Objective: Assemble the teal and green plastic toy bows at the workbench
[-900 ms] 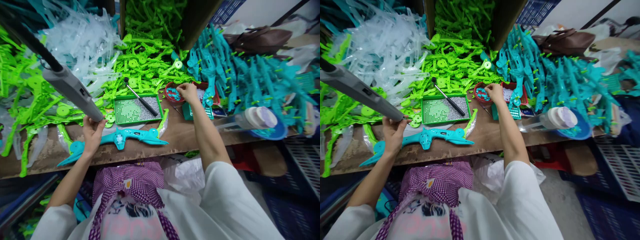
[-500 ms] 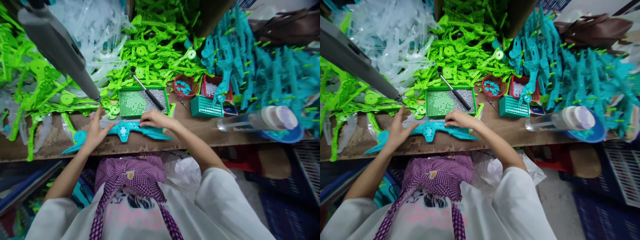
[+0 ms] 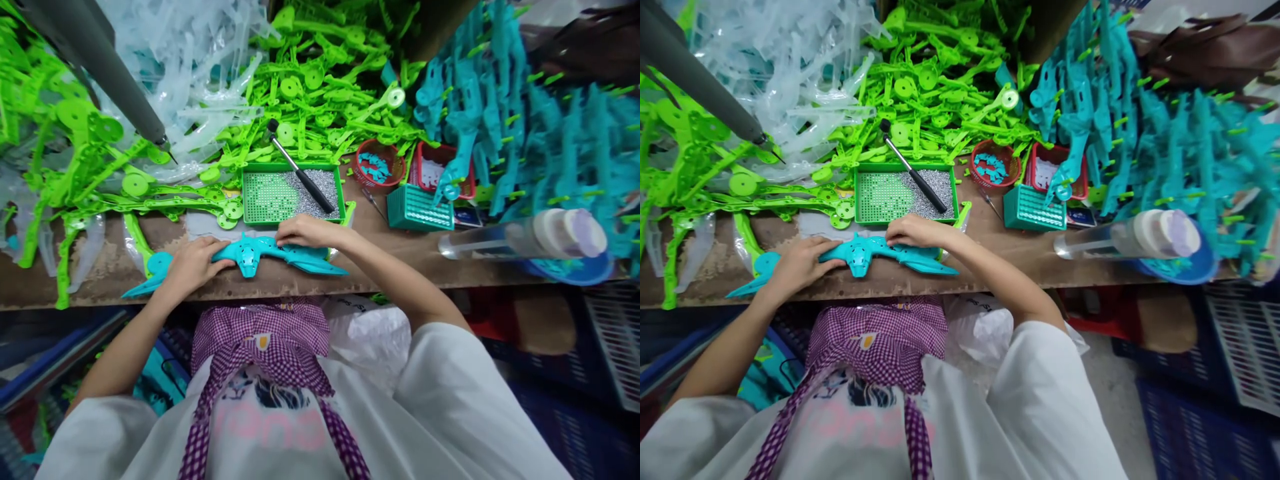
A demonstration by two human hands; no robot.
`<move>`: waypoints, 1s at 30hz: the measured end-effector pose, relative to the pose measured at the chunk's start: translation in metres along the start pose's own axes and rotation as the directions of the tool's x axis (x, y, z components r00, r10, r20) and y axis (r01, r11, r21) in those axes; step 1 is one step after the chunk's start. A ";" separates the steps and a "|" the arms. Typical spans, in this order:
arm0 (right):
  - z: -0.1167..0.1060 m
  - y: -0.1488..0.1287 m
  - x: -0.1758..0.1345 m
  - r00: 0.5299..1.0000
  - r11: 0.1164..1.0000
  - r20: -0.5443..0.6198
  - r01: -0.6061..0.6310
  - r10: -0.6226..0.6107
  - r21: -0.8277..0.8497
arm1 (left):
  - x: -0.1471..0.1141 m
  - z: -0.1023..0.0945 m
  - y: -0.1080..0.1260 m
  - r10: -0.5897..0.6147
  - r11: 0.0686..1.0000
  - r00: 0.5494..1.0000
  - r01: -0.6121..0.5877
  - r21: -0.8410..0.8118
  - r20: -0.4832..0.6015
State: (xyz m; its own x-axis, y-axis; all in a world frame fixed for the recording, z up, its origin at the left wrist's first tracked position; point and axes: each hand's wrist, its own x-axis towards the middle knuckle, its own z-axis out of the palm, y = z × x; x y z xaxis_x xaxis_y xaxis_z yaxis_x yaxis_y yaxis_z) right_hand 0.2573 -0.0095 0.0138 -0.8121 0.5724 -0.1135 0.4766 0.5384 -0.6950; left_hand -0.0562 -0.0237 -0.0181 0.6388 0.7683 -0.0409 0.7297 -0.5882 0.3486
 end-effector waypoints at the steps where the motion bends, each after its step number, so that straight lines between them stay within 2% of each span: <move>1: -0.001 0.000 0.001 1.000 1.000 0.023 0.006 -0.006 0.003 | 0.000 0.000 0.000 -0.001 1.000 1.000 0.001 0.000 -0.001; 5: -0.005 -0.001 0.002 0.995 0.999 0.085 0.041 -0.042 0.015 | -0.001 0.000 0.001 -0.006 1.000 1.000 0.006 -0.005 -0.004; 13: -0.001 0.003 0.002 0.994 0.997 0.083 0.073 -0.070 -0.028 | 0.000 0.000 -0.001 -0.021 1.000 1.000 0.021 -0.015 -0.004; 17: 0.013 -0.002 -0.004 1.000 0.998 -0.029 0.005 -0.007 -0.068 | 0.000 0.000 0.000 -0.014 1.000 1.000 0.014 -0.027 0.001; 20: 0.025 -0.005 -0.007 0.977 0.994 -0.183 -0.112 0.109 -0.005 | 0.000 -0.001 0.001 -0.023 0.999 1.000 0.023 -0.027 -0.006; 22: 0.031 -0.005 -0.009 0.965 0.990 -0.222 -0.137 0.139 0.022 | 0.000 -0.001 0.001 -0.026 0.999 1.000 0.025 -0.030 -0.016; 26: 0.036 -0.006 -0.016 0.971 0.979 -0.208 -0.145 0.113 -0.146 | -0.001 0.000 0.001 -0.010 0.999 1.000 0.010 -0.047 -0.015; 30: 0.038 -0.023 -0.030 0.986 0.900 -0.107 -0.158 0.125 -0.406 | -0.002 0.001 0.001 -0.015 0.999 1.000 0.015 -0.045 -0.011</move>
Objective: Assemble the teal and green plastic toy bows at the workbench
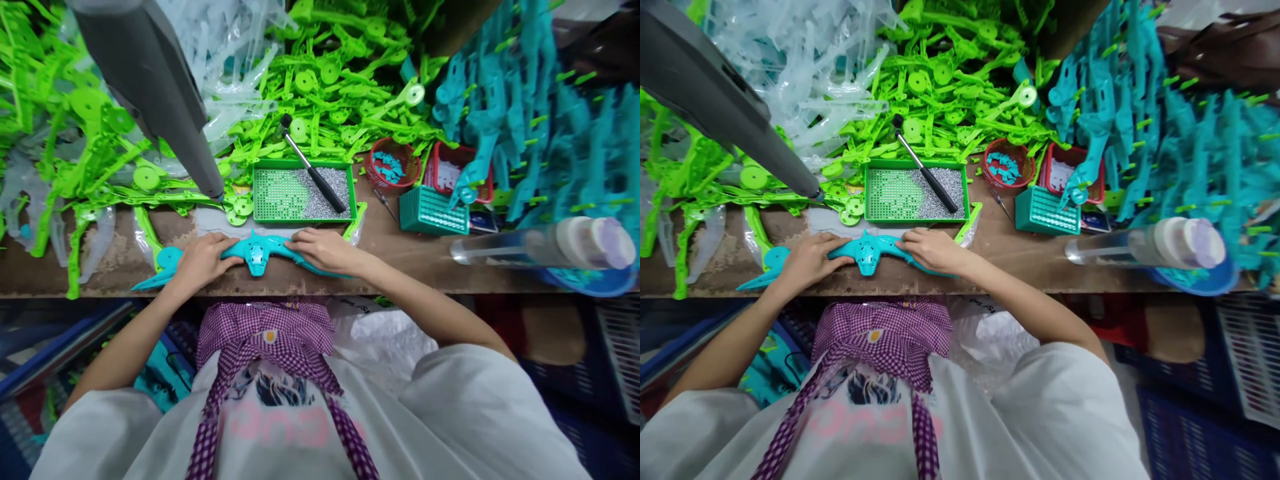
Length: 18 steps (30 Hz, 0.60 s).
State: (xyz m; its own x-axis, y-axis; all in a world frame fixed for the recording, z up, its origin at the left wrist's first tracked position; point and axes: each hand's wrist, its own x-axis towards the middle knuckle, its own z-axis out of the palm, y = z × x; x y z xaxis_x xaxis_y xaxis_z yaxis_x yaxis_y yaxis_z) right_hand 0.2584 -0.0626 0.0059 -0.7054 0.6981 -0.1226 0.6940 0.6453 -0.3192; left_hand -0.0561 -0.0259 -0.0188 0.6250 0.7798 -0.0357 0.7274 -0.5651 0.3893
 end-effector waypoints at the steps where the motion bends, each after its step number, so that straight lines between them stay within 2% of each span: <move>1: -0.001 -0.006 -0.003 1.000 0.999 0.022 0.014 -0.013 -0.053 | 0.000 0.000 0.000 0.003 1.000 1.000 -0.003 0.002 0.006; 5: 0.001 -0.027 -0.006 0.998 0.987 0.060 0.016 -0.007 -0.159 | 0.001 -0.001 0.000 0.025 1.000 0.999 -0.025 -0.002 0.036; 8: 0.007 -0.031 -0.005 0.998 0.991 0.051 -0.023 0.030 -0.130 | 0.001 -0.001 0.001 0.024 1.000 0.999 -0.025 0.015 0.028; 11: 0.004 -0.023 -0.009 0.997 0.996 0.007 -0.083 0.083 0.041 | 0.001 -0.001 0.002 0.030 0.999 0.999 -0.030 0.032 0.020; 13: -0.010 -0.017 -0.009 0.984 0.972 -0.115 -0.114 0.140 0.205 | 0.001 -0.001 0.002 0.029 0.999 0.999 -0.030 0.034 0.024; 14: -0.020 -0.015 -0.004 0.958 0.953 -0.217 -0.124 0.187 0.275 | 0.002 -0.001 0.002 0.030 0.999 0.999 -0.031 0.032 0.030; 15: -0.032 -0.014 0.006 0.909 0.934 -0.337 -0.131 0.247 0.331 | 0.002 -0.002 0.002 0.032 0.999 0.999 -0.033 0.030 0.036; 18: -0.072 -0.013 0.069 0.677 0.905 -0.637 -0.103 0.368 0.413 | 0.003 -0.004 0.003 0.036 0.999 0.998 -0.038 0.036 0.045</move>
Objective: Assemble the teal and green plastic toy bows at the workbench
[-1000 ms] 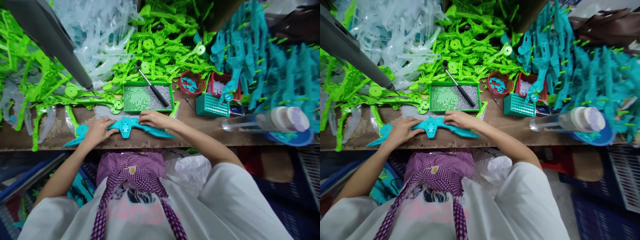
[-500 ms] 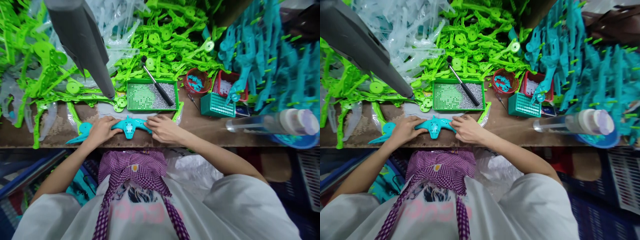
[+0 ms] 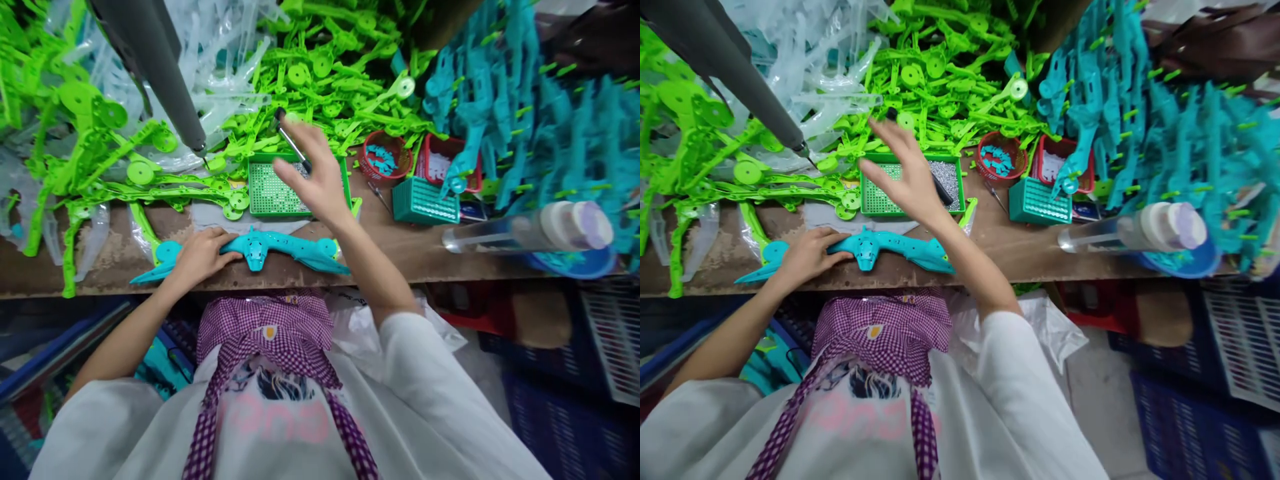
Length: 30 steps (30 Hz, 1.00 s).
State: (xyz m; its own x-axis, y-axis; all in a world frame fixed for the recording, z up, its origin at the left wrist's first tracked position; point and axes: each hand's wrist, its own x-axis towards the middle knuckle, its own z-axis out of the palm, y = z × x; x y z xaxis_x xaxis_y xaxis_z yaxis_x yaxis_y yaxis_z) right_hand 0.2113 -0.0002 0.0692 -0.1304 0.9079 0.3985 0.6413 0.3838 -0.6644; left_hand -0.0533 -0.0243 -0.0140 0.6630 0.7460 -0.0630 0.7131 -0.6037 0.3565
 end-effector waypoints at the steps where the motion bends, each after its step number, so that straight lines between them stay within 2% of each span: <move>1: 0.015 -0.009 0.029 0.996 0.999 -0.089 0.023 -0.019 0.049 | 0.000 -0.001 0.000 0.000 1.000 1.000 0.000 0.009 0.006; 3: 0.053 -0.027 0.088 0.976 0.974 -0.199 0.125 -0.086 0.191 | 0.001 -0.002 0.001 -0.001 0.999 1.000 0.000 0.032 0.021; 5: 0.094 -0.044 0.138 0.964 0.905 -0.208 0.235 -0.168 0.355 | 0.001 -0.003 0.002 -0.002 0.999 1.000 0.000 0.052 0.031; 7: 0.124 -0.055 0.165 0.947 0.840 -0.182 0.320 -0.265 0.438 | 0.000 -0.003 0.003 -0.007 0.998 1.000 0.005 0.063 0.029; 9: 0.133 -0.058 0.166 0.947 0.839 -0.168 0.322 -0.275 0.438 | -0.001 -0.003 0.004 -0.012 0.998 1.000 0.011 0.069 0.018; 11: 0.119 -0.051 0.147 0.971 0.900 -0.166 0.225 -0.173 0.373 | -0.003 -0.003 0.005 -0.013 0.997 1.000 0.013 0.070 0.004; 12: 0.107 -0.045 0.132 0.983 0.906 -0.154 0.154 -0.100 0.394 | -0.003 -0.002 0.005 -0.012 0.997 1.000 0.012 0.070 -0.002; 13: 0.094 -0.037 0.116 0.992 0.916 -0.123 0.031 0.020 0.399 | -0.004 -0.002 0.006 -0.010 0.998 1.000 0.010 0.068 -0.006; 14: 0.081 -0.027 0.100 0.987 0.916 -0.082 -0.098 0.140 0.389 | -0.004 -0.002 0.006 -0.008 0.998 1.000 0.009 0.063 -0.008; 15: 0.069 -0.018 0.085 0.976 0.908 -0.060 -0.173 0.211 0.382 | -0.004 -0.001 0.005 -0.007 0.998 1.000 0.007 0.057 -0.009; 18: 0.050 0.008 0.046 0.931 0.881 -0.151 -0.250 0.332 0.401 | -0.005 0.000 0.005 -0.002 0.998 1.000 0.003 0.055 -0.011; 21: 0.049 0.025 0.021 0.906 0.884 -0.233 -0.242 0.353 0.399 | -0.005 0.000 0.005 0.004 0.997 1.000 -0.003 0.075 -0.013; 23: 0.049 0.032 0.013 0.913 0.894 -0.223 -0.240 0.340 0.379 | -0.005 0.001 0.006 0.006 0.997 1.000 -0.005 0.071 -0.018; 30: 0.043 0.048 0.008 0.961 0.925 -0.014 -0.262 0.276 0.274 | -0.004 -0.001 0.005 -0.005 0.999 1.000 0.005 0.049 0.006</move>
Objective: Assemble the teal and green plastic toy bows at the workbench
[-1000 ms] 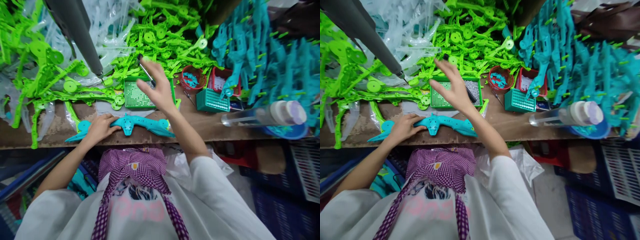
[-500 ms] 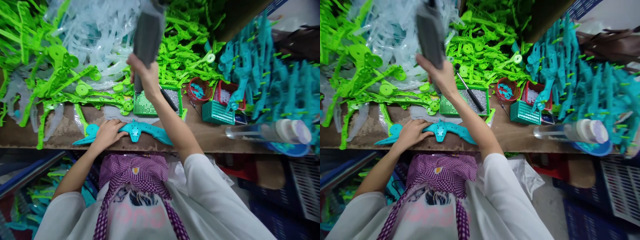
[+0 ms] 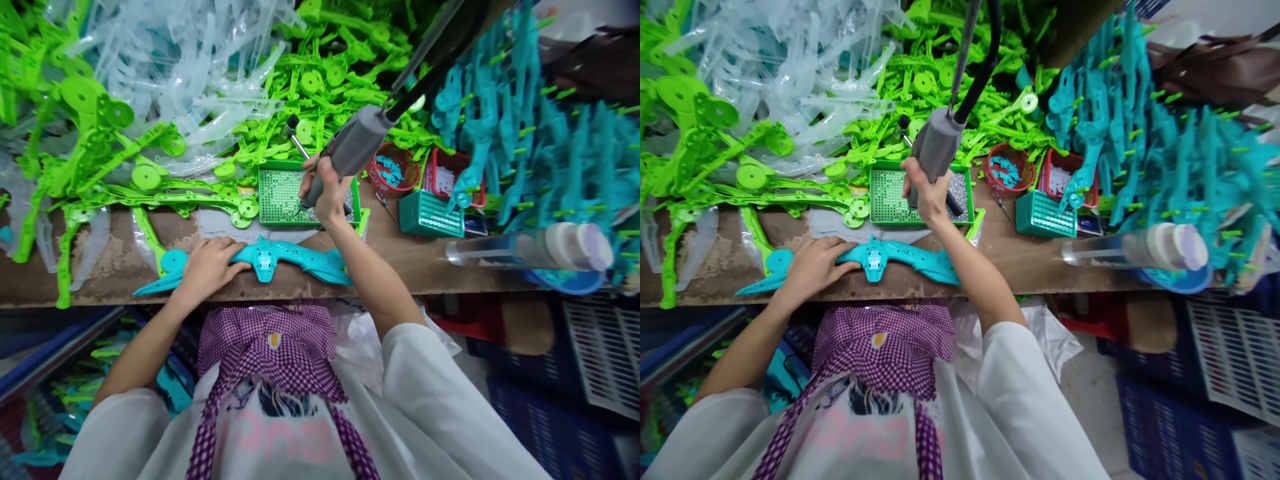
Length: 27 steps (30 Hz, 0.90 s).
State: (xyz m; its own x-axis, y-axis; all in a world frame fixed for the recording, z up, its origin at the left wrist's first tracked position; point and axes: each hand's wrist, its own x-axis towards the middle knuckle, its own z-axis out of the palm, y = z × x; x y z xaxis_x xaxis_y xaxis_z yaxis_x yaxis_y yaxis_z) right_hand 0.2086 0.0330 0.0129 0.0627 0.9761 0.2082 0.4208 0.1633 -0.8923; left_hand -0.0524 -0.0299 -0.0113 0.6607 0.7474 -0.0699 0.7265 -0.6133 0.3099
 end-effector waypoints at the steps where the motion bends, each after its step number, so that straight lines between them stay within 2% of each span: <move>1: 0.000 0.000 0.000 1.000 1.000 -0.004 -0.002 0.002 0.003 | 0.000 0.000 0.000 0.000 1.000 1.000 0.000 -0.010 0.003; 8: 0.007 -0.003 -0.004 0.991 0.996 -0.123 -0.034 0.044 0.080 | 0.001 -0.001 0.000 -0.008 1.000 1.000 0.008 0.013 0.005; 13: 0.008 -0.002 -0.003 0.991 0.985 -0.122 -0.037 0.058 0.171 | 0.001 0.000 0.000 -0.003 1.000 1.000 0.003 0.007 -0.006; 17: 0.002 -0.013 -0.003 0.979 0.951 -0.203 0.049 0.015 0.305 | 0.001 0.000 -0.001 -0.002 1.000 1.000 0.002 -0.003 -0.007; 19: -0.004 -0.027 -0.008 0.959 0.915 -0.282 0.114 0.001 0.387 | 0.001 0.000 -0.001 -0.006 1.000 1.000 0.006 -0.013 -0.004; 21: -0.010 -0.043 -0.019 0.950 0.867 -0.312 0.152 0.005 0.475 | 0.002 0.000 -0.001 -0.007 1.000 1.000 0.007 -0.026 -0.001; 23: -0.012 -0.054 -0.035 0.966 0.828 -0.259 0.142 0.003 0.542 | 0.002 0.001 -0.002 -0.004 0.999 1.000 0.004 -0.033 0.003; 27: -0.005 -0.057 -0.061 0.997 0.808 -0.059 0.001 0.041 0.590 | 0.003 0.002 -0.003 -0.009 0.999 1.000 0.009 -0.030 0.008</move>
State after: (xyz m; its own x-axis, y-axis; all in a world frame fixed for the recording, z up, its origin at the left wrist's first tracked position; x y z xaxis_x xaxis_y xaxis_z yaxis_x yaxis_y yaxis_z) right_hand 0.1851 -0.0369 0.0534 0.1329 0.9719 0.1944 -0.1938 0.2178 -0.9566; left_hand -0.0525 -0.0263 -0.0149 0.6557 0.7508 -0.0801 0.7265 -0.5984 0.3379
